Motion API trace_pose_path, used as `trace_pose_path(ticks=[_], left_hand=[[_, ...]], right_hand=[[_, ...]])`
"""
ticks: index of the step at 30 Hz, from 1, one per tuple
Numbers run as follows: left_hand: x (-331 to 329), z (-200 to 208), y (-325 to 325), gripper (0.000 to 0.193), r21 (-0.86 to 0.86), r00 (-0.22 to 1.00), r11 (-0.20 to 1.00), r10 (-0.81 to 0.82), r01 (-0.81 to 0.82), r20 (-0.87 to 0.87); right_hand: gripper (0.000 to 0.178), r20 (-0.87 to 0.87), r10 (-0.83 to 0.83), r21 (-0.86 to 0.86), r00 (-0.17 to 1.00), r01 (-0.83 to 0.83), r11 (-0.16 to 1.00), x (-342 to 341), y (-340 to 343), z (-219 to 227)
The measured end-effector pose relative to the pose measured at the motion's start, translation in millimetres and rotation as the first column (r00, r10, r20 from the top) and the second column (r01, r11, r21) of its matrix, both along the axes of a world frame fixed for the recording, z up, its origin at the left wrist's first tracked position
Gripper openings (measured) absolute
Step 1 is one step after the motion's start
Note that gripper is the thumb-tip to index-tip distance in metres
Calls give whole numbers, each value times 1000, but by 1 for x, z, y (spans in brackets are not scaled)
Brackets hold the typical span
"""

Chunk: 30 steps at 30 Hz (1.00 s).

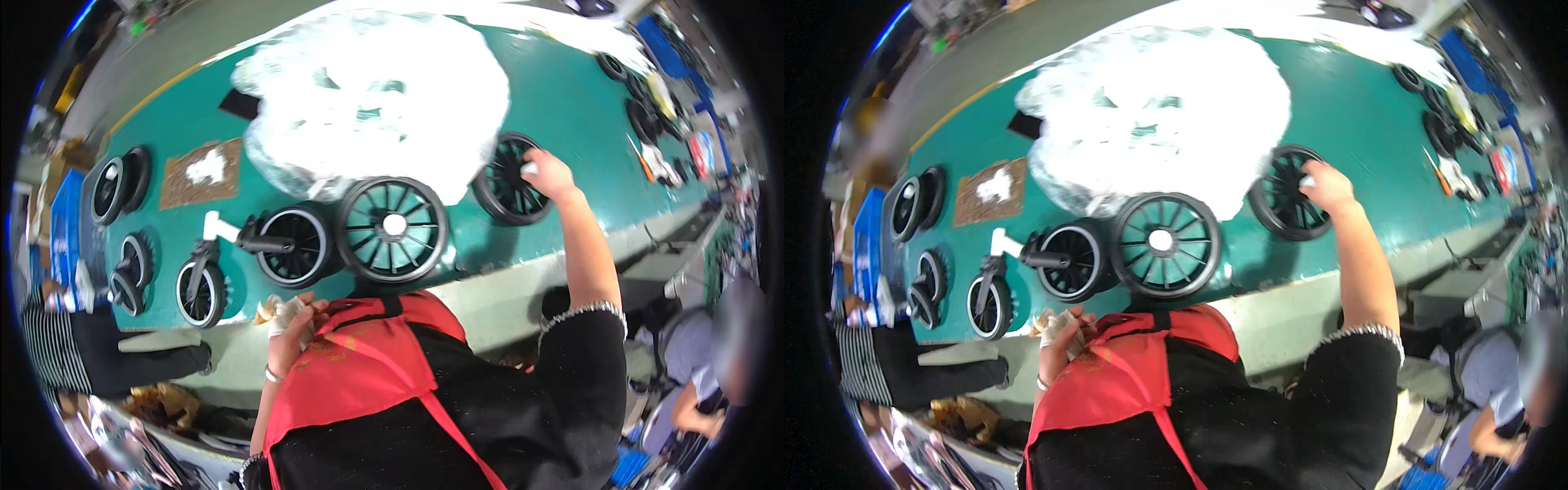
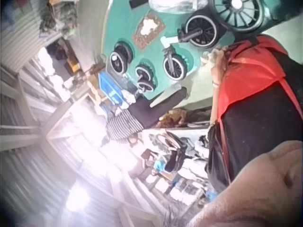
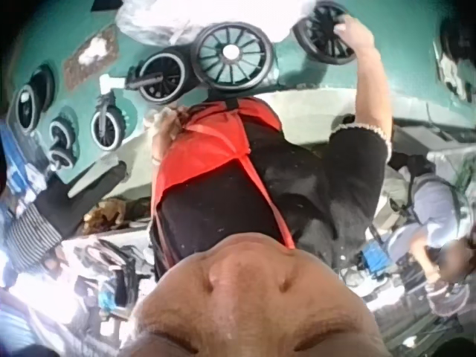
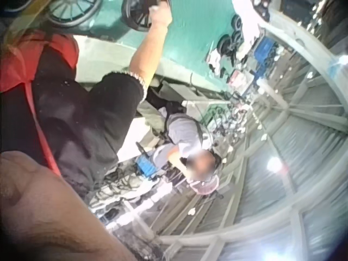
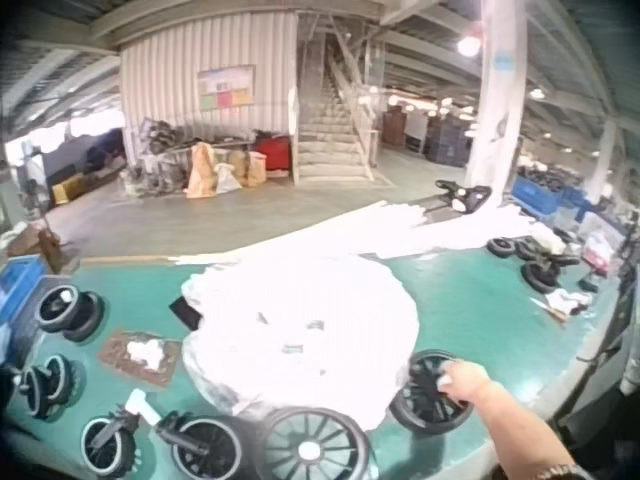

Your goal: The person assembles small black wheels by inserting white plastic spacers into the wheel hubs and attaching them to axle assemblies. They repeatedly pick up wheels and spacers from a green workbench, fit the parts together, and place the completed wheel assemblies on the table.

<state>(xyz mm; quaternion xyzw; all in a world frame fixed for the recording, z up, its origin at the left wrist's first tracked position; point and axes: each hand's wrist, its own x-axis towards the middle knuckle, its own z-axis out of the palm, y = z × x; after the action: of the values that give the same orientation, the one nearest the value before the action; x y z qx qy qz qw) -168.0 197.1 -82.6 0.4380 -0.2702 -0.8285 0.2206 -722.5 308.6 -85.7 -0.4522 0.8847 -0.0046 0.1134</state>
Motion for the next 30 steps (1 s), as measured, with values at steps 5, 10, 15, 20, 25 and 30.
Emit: trace_pose_path(ticks=[5,10,15,20,25,30], left_hand=[[-8,80,-6,37,-325,997,945,-15,39,76],[-19,184,-17,45,-459,924,860,-337,224,-179],[-33,232,-21,40,-640,828,738,-485,213,-282],[-63,243,-9,35,-832,881,539,-448,132,-150],[-85,236,2,31,-992,999,123,-31,-40,-44],[-77,196,1,21,-816,968,534,-224,222,116]], right_hand=[[56,244,-196,-638,950,309,705,29,22,-21],[45,270,-395,-810,878,429,400,1,94,-101],[28,-215,-298,-760,930,33,650,87,72,-63],[23,-322,18,-678,947,-244,694,141,23,-40],[20,-356,163,-726,920,-382,572,139,-15,-30],[17,-297,226,-826,928,-369,427,169,-57,-9]])
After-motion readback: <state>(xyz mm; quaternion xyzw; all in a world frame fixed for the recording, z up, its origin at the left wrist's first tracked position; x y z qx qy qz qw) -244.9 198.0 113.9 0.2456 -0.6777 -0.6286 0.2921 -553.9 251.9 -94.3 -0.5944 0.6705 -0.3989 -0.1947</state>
